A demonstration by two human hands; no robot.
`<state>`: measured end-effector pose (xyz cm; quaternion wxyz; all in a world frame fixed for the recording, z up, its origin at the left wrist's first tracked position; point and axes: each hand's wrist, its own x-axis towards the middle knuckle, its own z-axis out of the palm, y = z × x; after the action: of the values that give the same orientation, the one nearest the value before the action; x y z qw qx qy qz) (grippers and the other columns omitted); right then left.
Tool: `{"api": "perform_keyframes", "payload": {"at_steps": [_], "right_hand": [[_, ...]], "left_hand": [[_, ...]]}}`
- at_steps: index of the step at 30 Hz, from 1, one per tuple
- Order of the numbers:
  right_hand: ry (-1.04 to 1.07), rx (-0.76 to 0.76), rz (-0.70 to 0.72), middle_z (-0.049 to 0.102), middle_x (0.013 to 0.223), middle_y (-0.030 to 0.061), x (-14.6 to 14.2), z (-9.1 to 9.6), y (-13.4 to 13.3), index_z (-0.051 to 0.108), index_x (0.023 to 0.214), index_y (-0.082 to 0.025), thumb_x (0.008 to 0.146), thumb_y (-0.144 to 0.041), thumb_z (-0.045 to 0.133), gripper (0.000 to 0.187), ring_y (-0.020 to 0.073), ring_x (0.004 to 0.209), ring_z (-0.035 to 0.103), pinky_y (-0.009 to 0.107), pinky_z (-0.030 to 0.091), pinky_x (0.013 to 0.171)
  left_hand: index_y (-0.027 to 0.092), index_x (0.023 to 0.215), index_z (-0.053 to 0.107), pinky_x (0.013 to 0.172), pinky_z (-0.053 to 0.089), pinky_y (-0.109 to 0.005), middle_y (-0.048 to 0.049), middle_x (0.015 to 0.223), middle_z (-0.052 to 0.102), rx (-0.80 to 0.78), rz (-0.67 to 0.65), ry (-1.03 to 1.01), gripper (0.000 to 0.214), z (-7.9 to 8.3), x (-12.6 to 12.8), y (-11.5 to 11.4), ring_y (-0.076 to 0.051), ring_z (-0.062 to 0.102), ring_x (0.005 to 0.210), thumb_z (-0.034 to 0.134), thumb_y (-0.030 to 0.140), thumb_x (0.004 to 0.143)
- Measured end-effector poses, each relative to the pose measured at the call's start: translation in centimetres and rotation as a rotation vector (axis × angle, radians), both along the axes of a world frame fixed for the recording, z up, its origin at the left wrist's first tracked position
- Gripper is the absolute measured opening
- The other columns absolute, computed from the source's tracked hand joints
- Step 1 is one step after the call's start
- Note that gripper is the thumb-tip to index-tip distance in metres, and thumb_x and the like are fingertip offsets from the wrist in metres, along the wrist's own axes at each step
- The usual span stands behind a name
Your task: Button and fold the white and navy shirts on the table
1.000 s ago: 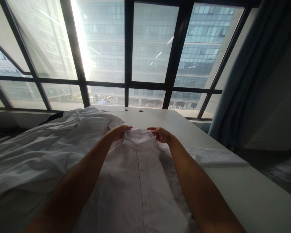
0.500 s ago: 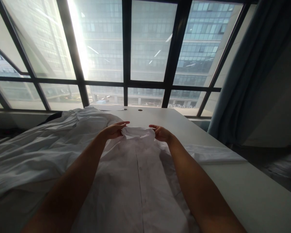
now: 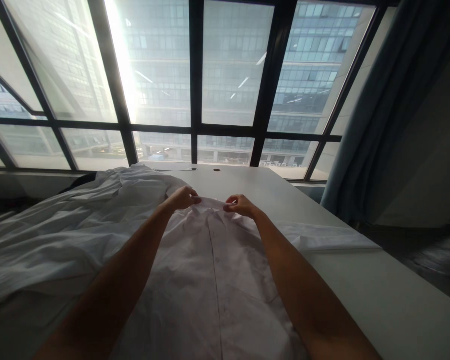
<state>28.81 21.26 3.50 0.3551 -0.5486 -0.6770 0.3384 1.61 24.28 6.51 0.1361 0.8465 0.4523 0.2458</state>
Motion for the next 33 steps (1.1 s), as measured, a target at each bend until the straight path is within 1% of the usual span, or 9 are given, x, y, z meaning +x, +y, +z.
{"api": "perform_keyframes", "payload": {"at_steps": [5,8,10,14,18,21,24,28,33], "right_hand": [[-0.275,0.234,-0.101,0.068,0.101,0.0090,-0.3,-0.1,0.7,0.076,0.080,-0.013,0.075,-0.023,0.071,0.013,0.0166,0.085,0.062,0.024,0.047,0.077],[-0.355,0.256,-0.115,0.068,0.104,0.0099,-0.2,-0.1,0.9,0.078,0.090,-0.013,0.080,-0.022,0.066,0.017,0.0156,0.084,0.063,0.022,0.048,0.077],[-0.405,0.267,-0.130,0.069,0.104,0.0096,-0.2,-0.3,0.9,0.078,0.093,-0.014,0.082,-0.020,0.063,0.019,0.0157,0.086,0.063,0.021,0.047,0.078],[-0.543,0.273,-0.186,0.070,0.105,0.0091,-0.2,-0.7,0.7,0.078,0.093,-0.017,0.085,-0.020,0.058,0.021,0.0174,0.091,0.063,0.023,0.046,0.082],[-0.709,0.324,-0.265,0.067,0.109,0.0119,-0.7,-0.3,-0.1,0.077,0.095,-0.018,0.084,-0.019,0.059,0.021,0.0239,0.102,0.060,0.031,0.045,0.089],[-0.669,0.479,-0.237,0.065,0.109,0.0115,-2.0,0.5,-0.8,0.075,0.098,-0.017,0.081,-0.014,0.060,0.023,0.0233,0.102,0.059,0.031,0.045,0.089],[-0.489,0.580,-0.134,0.068,0.100,0.0082,-4.3,1.1,-1.5,0.074,0.094,-0.017,0.086,-0.019,0.057,0.019,0.0170,0.086,0.062,0.025,0.046,0.078],[-0.414,0.475,-0.029,0.072,0.080,0.0055,-7.2,1.3,-2.2,0.075,0.089,-0.018,0.090,-0.036,0.058,0.025,0.0152,0.069,0.061,0.024,0.043,0.065],[-0.477,0.275,0.141,0.074,0.081,0.0029,-7.9,1.2,-2.5,0.077,0.088,-0.022,0.084,-0.038,0.068,0.019,0.0146,0.069,0.064,0.021,0.042,0.061]], "left_hand": [[0.015,0.083,0.078,0.068,0.047,-0.028,-0.0087,0.088,0.066,0.120,-0.028,0.055,0.033,-0.3,-0.5,0.6,-0.019,0.060,0.073,0.063,0.044,0.081],[0.019,0.098,0.077,0.071,0.049,-0.030,-0.0093,0.099,0.064,0.167,-0.103,0.014,0.033,-0.2,-0.6,0.5,-0.019,0.059,0.078,0.068,0.044,0.079],[0.019,0.098,0.077,0.073,0.050,-0.030,-0.0099,0.103,0.062,0.184,-0.197,-0.017,0.031,-0.1,-0.6,0.4,-0.019,0.059,0.081,0.068,0.044,0.080],[0.017,0.090,0.078,0.077,0.050,-0.029,-0.0113,0.099,0.066,0.112,-0.345,-0.003,0.026,-0.4,-1.0,0.6,-0.018,0.061,0.082,0.061,0.037,0.087],[0.016,0.093,0.078,0.081,0.050,-0.029,-0.0107,0.099,0.071,-0.007,-0.343,0.042,0.022,-0.9,-1.5,1.2,-0.019,0.064,0.087,0.057,0.019,0.086],[0.016,0.095,0.078,0.083,0.050,-0.027,-0.0102,0.104,0.071,-0.037,-0.366,0.062,0.029,-1.0,-1.7,1.3,-0.019,0.065,0.092,0.055,0.007,0.080],[0.016,0.095,0.078,0.080,0.051,-0.025,-0.0106,0.109,0.071,-0.041,-0.402,0.063,0.034,-0.9,-1.7,1.1,-0.018,0.065,0.093,0.054,0.002,0.075],[0.017,0.093,0.078,0.079,0.051,-0.025,-0.0086,0.100,0.073,-0.025,-0.446,0.063,0.033,-0.6,-1.8,0.8,-0.016,0.065,0.085,0.055,0.003,0.074],[0.016,0.087,0.078,0.073,0.051,-0.024,-0.0067,0.086,0.073,0.025,-0.371,0.073,0.024,-0.4,-1.7,0.5,-0.016,0.064,0.076,0.059,0.009,0.074]]}}
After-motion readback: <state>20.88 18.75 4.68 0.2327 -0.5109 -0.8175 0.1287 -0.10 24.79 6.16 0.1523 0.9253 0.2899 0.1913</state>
